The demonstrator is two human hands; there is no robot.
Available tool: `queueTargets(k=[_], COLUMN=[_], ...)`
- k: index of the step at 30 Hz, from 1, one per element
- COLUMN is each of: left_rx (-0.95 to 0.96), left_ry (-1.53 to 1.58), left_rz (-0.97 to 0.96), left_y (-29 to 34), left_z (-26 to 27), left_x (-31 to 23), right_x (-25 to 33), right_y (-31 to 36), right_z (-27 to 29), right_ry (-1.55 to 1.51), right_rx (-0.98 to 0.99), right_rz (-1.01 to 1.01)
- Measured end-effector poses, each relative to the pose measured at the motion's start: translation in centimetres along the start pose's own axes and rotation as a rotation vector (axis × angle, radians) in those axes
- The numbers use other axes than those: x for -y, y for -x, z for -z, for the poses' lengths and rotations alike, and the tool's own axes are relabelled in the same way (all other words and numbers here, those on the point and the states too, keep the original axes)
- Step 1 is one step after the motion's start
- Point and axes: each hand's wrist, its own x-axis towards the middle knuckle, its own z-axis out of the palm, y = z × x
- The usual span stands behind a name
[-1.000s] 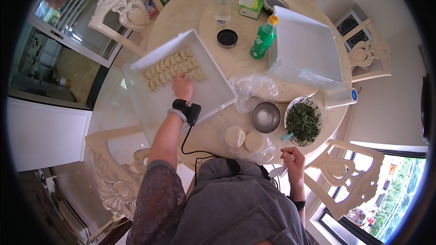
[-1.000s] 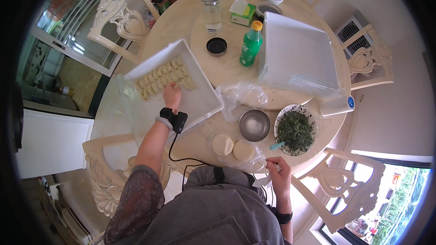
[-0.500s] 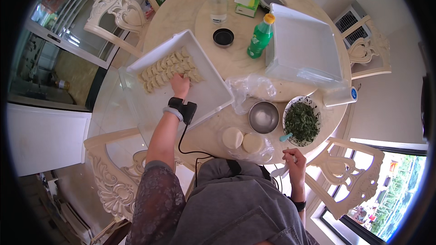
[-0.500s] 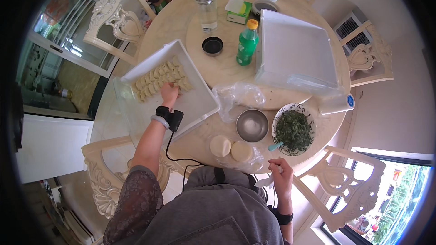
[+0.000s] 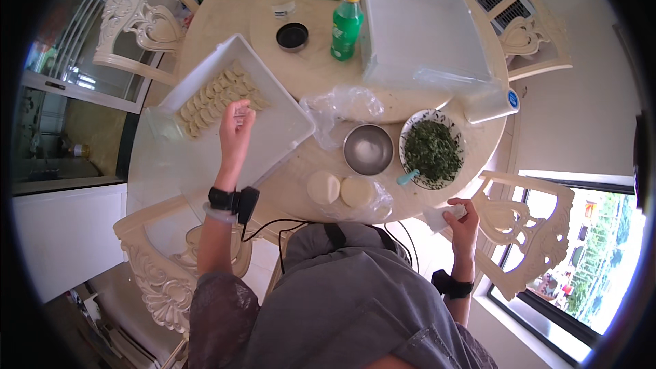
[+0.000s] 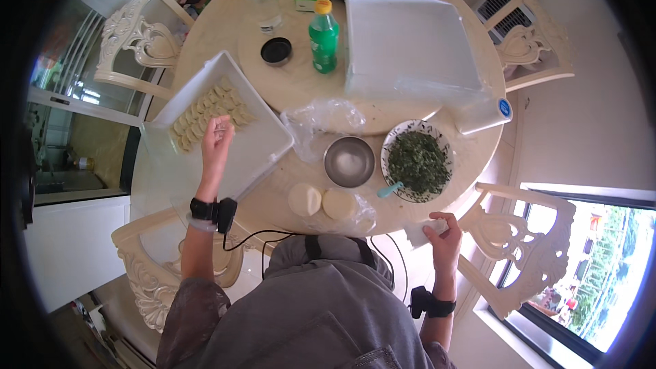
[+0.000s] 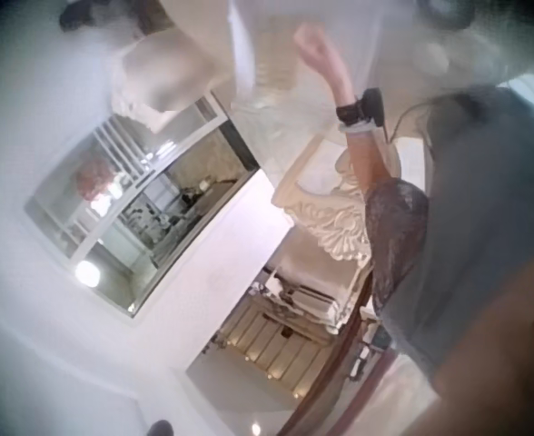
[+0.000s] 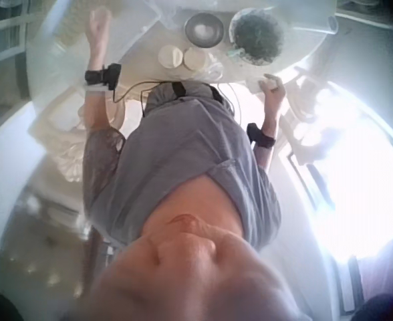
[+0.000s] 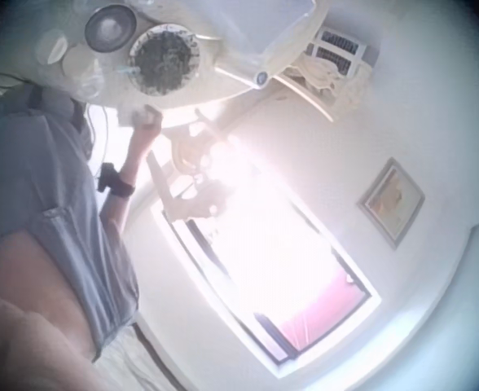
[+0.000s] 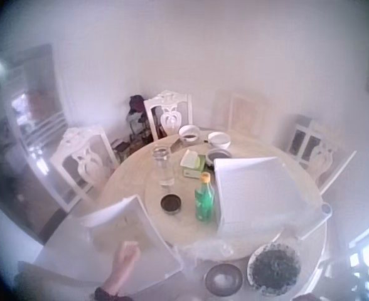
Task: The person sits at a dining table and repeatedly makes dumplings by placing a green filling onto round dough wrappers, folding and sealing them, then placing the finished dumplings into a white tray. The person uses a small spoon to transfer the filling and handles the dough by hand.
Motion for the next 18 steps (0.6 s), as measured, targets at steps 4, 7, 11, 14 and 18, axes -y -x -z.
queueTargets(k=[4, 7, 11, 14, 18], left_rx=[0.477, 0.835, 0.926, 0.765, 0.703], left_ry=[-0.028, -0.039, -0.275, -0.540, -0.622], left_rz=[-0.175, -0.203, -0.352, -0.600, -0.604], left_y=[7.8, 12.9, 17.7, 18.8, 19.7], left_z=[-5.0, -9.4, -13.5, -14.8, -15.3], left_x=[-8.4, -8.0, -3.6, -2.4, -3.0], right_x=[-1.2, -1.0, -3.8, -7.5, -8.6], right_y=[-1.7, -3.4, -7.1, -11.2, -16.4], right_z=[2.9, 4.5, 7.8, 10.6, 10.9], right_ry=[-0.042, -0.080, -0.053, -0.009, 0.513], right_rx=[-0.193, -0.285, -0.373, -0.403, -0.516], right_rz=[0.123, 0.058, 0.056, 0.088, 0.342])
